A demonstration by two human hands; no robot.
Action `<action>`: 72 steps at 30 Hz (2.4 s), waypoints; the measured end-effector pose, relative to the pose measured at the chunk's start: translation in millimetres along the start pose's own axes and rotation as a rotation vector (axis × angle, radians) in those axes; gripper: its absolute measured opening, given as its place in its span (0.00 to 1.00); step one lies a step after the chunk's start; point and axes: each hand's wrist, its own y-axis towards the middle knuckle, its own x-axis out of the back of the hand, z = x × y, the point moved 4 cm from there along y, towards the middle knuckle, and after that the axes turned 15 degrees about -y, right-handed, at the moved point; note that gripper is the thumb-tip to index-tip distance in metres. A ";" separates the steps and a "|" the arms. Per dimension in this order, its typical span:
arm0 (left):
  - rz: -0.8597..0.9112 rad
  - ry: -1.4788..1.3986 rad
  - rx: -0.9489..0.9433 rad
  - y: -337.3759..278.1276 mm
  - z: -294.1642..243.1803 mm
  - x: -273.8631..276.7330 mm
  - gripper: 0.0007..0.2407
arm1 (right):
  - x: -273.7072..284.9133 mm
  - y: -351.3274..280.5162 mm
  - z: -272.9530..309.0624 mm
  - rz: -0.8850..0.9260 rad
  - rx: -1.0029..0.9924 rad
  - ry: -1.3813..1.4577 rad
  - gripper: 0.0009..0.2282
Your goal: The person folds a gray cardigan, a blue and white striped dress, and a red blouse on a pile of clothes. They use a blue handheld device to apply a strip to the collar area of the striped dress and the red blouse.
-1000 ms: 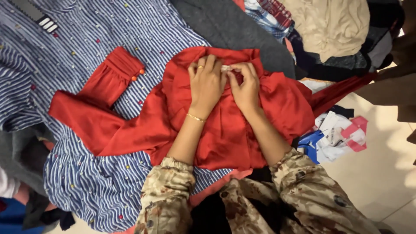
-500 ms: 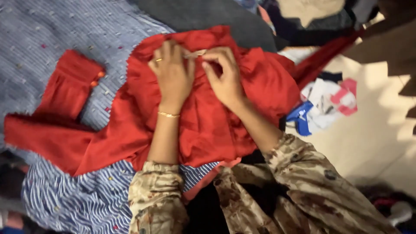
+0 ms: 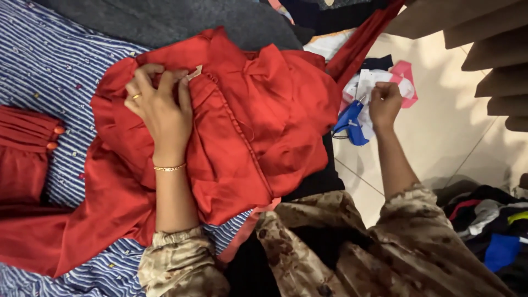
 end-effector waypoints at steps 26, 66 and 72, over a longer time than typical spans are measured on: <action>-0.157 -0.152 -0.004 -8.1 2.6 3.1 0.05 | 6.8 -75.0 306.0 0.652 -0.129 0.909 0.02; -0.167 -0.096 -0.032 -6.0 -3.0 5.5 0.02 | -125.6 -111.2 408.0 0.640 0.583 0.575 0.05; -0.162 0.077 -0.032 -2.0 -5.0 -0.4 0.07 | -118.2 -111.0 409.0 0.648 0.614 0.438 0.01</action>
